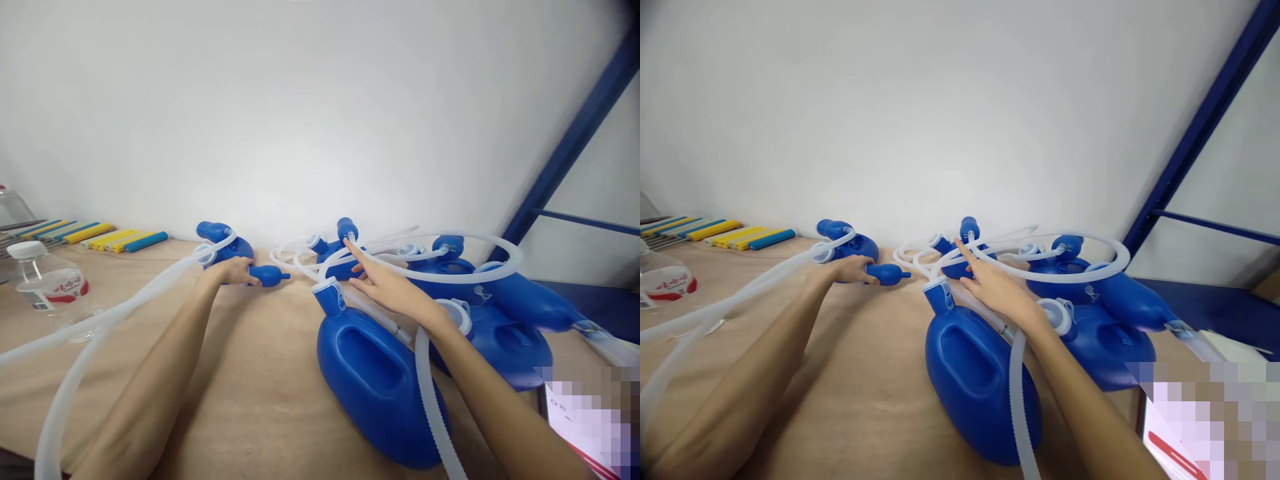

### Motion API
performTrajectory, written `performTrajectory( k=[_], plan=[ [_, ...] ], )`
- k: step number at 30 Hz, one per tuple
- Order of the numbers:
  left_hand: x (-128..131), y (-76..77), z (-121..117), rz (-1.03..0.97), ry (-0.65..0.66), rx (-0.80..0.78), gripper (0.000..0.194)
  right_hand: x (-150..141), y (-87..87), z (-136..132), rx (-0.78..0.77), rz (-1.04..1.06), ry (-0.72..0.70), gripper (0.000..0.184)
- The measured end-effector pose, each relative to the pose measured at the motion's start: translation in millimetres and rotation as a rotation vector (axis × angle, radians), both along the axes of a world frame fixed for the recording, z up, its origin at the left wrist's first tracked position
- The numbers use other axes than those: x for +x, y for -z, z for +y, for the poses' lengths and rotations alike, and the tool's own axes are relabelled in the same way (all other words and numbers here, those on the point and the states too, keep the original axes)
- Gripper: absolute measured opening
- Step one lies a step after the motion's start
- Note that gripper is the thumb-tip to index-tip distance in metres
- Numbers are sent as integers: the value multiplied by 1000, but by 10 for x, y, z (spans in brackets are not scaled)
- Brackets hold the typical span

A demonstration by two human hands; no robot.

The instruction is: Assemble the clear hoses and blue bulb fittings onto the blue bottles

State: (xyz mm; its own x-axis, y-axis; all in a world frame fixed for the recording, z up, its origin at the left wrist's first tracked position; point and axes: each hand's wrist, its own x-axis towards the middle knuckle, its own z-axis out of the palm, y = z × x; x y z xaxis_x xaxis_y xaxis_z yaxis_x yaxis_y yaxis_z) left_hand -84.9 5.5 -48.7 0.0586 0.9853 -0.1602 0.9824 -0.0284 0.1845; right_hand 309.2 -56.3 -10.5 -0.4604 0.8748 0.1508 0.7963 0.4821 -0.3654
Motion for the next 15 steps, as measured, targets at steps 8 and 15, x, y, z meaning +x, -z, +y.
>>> performTrajectory(
  k=[8, 15],
  plan=[
    [161, -698, -444, -61, 99, 343, 82, -276, -451, 447, -398, 385, 233, 93],
    [947, -660, -627, -818, 373, 217, 79, -524, -283, 718, -98, 634, 202, 100]
  ],
)
